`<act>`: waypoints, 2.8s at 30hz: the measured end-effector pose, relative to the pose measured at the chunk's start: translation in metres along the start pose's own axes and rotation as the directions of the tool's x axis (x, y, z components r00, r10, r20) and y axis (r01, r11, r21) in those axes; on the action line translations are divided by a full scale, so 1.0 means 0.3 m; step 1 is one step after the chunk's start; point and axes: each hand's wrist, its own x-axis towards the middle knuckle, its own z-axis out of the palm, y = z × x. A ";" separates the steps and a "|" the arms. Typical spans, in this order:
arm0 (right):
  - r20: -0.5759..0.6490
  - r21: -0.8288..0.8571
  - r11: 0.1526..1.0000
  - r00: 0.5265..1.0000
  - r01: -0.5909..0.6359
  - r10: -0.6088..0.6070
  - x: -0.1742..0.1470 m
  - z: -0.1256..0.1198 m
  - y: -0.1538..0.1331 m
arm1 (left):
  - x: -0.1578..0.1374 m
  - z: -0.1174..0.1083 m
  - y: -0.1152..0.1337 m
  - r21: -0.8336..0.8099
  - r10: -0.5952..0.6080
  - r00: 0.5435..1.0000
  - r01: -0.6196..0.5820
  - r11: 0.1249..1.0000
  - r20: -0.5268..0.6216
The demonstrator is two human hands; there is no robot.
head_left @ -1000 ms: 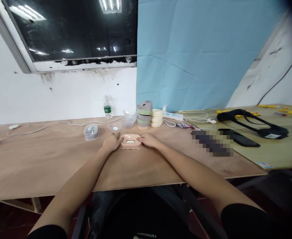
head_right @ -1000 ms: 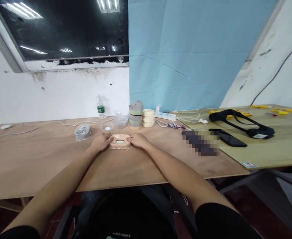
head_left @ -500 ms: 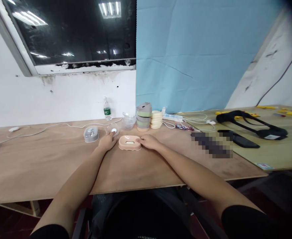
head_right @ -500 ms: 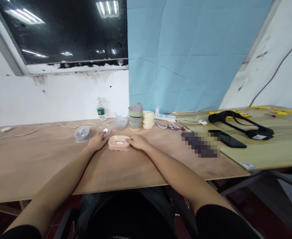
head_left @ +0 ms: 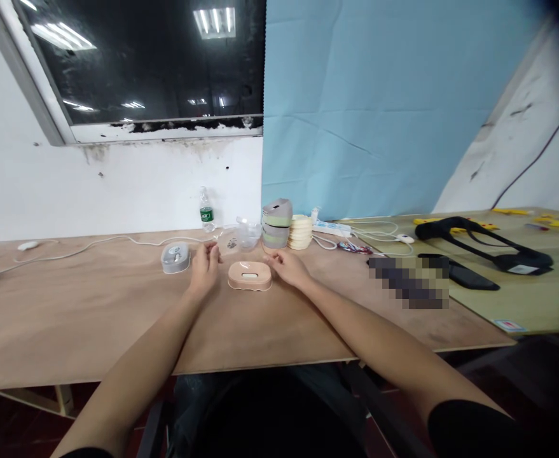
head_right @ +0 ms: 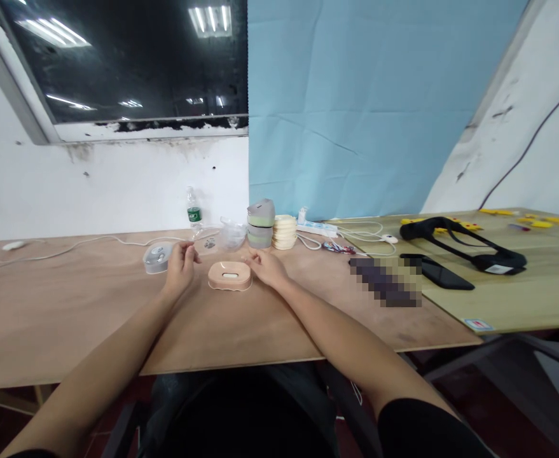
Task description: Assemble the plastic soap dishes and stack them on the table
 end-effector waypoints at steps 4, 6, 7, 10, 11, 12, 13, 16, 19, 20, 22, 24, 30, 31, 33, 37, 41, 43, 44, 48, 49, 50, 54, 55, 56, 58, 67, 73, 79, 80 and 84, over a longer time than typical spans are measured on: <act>-0.011 0.197 0.975 0.995 0.104 -0.103 -0.013 -0.001 -0.022 | -0.026 0.053 0.054 -0.374 -0.135 0.987 0.159 0.914 0.091; -0.010 0.269 0.949 0.986 0.162 -0.166 -0.021 0.000 -0.035 | -0.036 0.068 0.065 -0.427 -0.195 0.966 0.250 0.869 0.169; -0.015 0.290 0.941 0.984 0.173 -0.177 -0.024 0.000 -0.040 | -0.040 0.070 0.066 -0.416 -0.212 0.957 0.277 0.866 0.196; -0.019 0.325 0.934 0.989 0.146 -0.148 -0.028 -0.002 -0.047 | -0.047 0.060 0.058 -0.283 -0.216 0.948 0.279 0.918 0.234; -0.011 0.335 0.933 0.991 0.131 -0.135 -0.027 -0.002 -0.047 | -0.049 0.053 0.053 -0.215 -0.204 0.949 0.257 0.942 0.242; 0.000 0.345 0.932 0.993 0.115 -0.122 -0.025 -0.003 -0.046 | -0.050 0.047 0.046 -0.145 -0.188 0.950 0.229 0.963 0.252; 0.011 0.352 0.931 0.994 0.095 -0.106 -0.023 -0.002 -0.043 | -0.050 0.041 0.039 -0.078 -0.173 0.950 0.200 0.977 0.259; 0.050 0.342 0.939 0.998 0.021 -0.041 -0.014 0.002 -0.029 | -0.047 0.032 0.015 0.074 -0.158 0.936 0.142 0.987 0.314; 0.158 0.295 0.954 0.987 -0.057 0.010 -0.007 0.011 -0.009 | -0.039 0.032 -0.015 0.170 -0.172 0.915 0.116 0.979 0.365; 0.206 0.275 0.959 0.978 -0.075 0.017 -0.006 0.014 -0.003 | -0.036 0.032 -0.026 0.186 -0.169 0.909 0.104 0.977 0.382; 0.276 0.218 0.973 0.961 -0.070 0.008 -0.004 0.019 0.007 | -0.030 0.035 -0.049 0.175 -0.158 0.887 0.089 0.981 0.433; 0.286 0.156 0.988 0.958 -0.021 -0.025 -0.003 0.021 0.011 | -0.027 0.038 -0.071 0.118 -0.152 0.853 0.107 0.987 0.500; 0.285 0.067 0.998 0.958 -0.005 -0.014 -0.005 0.008 0.000 | -0.025 0.040 -0.094 0.138 -0.202 0.819 0.151 0.979 0.537; 0.312 0.077 0.997 0.950 -0.030 0.004 -0.005 0.004 -0.002 | -0.024 0.037 -0.092 0.155 -0.201 0.820 0.138 0.978 0.537; 0.394 0.112 0.990 0.919 -0.085 0.035 -0.003 -0.004 -0.004 | -0.021 0.030 -0.084 0.168 -0.185 0.813 0.109 0.980 0.552; 0.514 0.163 0.975 0.856 -0.155 0.050 0.000 -0.022 -0.003 | -0.015 0.018 -0.076 0.141 -0.144 0.795 0.075 0.987 0.589; 0.552 0.182 0.971 0.833 -0.155 0.030 -0.001 -0.028 0.002 | -0.012 0.018 -0.090 0.155 -0.130 0.795 0.046 0.987 0.593; 0.545 0.173 0.972 0.838 -0.157 0.038 -0.002 -0.023 0.004 | -0.011 0.020 -0.102 0.198 -0.138 0.821 0.031 0.980 0.554; 0.535 0.165 0.973 0.843 -0.160 0.048 -0.003 -0.019 0.006 | -0.010 0.021 -0.107 0.211 -0.136 0.835 0.025 0.977 0.532; 0.412 0.127 0.978 0.905 -0.167 0.101 0.003 -0.001 0.019 | -0.018 0.021 -0.108 0.140 -0.117 0.803 0.043 0.989 0.585; 0.370 0.116 0.981 0.924 -0.153 0.101 0.006 0.001 0.024 | -0.023 0.020 -0.103 0.121 -0.122 0.777 0.059 0.991 0.618; 0.332 0.102 0.985 0.938 -0.138 0.098 0.009 0.003 0.030 | -0.028 0.020 -0.097 0.112 -0.125 0.756 0.068 0.991 0.643; 0.270 0.057 0.993 0.959 -0.103 0.084 0.021 0.001 0.052 | -0.043 0.026 -0.071 0.096 -0.078 0.745 0.019 0.995 0.662; 0.268 0.048 0.993 0.959 -0.104 0.087 0.022 0.001 0.056 | -0.044 0.028 -0.067 0.083 -0.057 0.750 0.003 0.997 0.659; 0.268 0.040 0.994 0.959 -0.104 0.089 0.023 0.002 0.059 | -0.045 0.031 -0.065 0.067 -0.037 0.754 -0.010 0.998 0.656; 0.267 0.027 0.994 0.959 -0.102 0.092 0.024 0.004 0.065 | -0.043 0.034 -0.065 0.034 0.003 0.762 -0.033 0.999 0.648; 0.258 0.037 0.995 0.963 -0.093 0.080 0.023 0.005 0.061 | -0.010 -0.005 -0.042 0.090 0.132 0.786 -0.232 0.968 0.603; 0.269 0.016 0.997 0.961 -0.074 0.067 0.021 -0.001 0.048 | 0.065 -0.108 -0.052 0.353 0.124 0.910 -0.275 0.894 0.395; 0.269 -0.019 0.999 0.963 -0.030 0.034 0.021 0.000 0.051 | 0.115 -0.235 -0.120 0.600 -0.010 0.987 0.105 0.793 -0.159; 0.272 -0.019 0.999 0.962 -0.032 0.036 0.022 0.000 0.051 | 0.117 -0.250 -0.137 0.621 -0.043 0.975 0.172 0.765 -0.217; 0.281 -0.020 0.999 0.958 -0.042 0.046 0.024 -0.002 0.048 | 0.112 -0.277 -0.205 0.669 -0.182 0.941 0.333 0.665 -0.287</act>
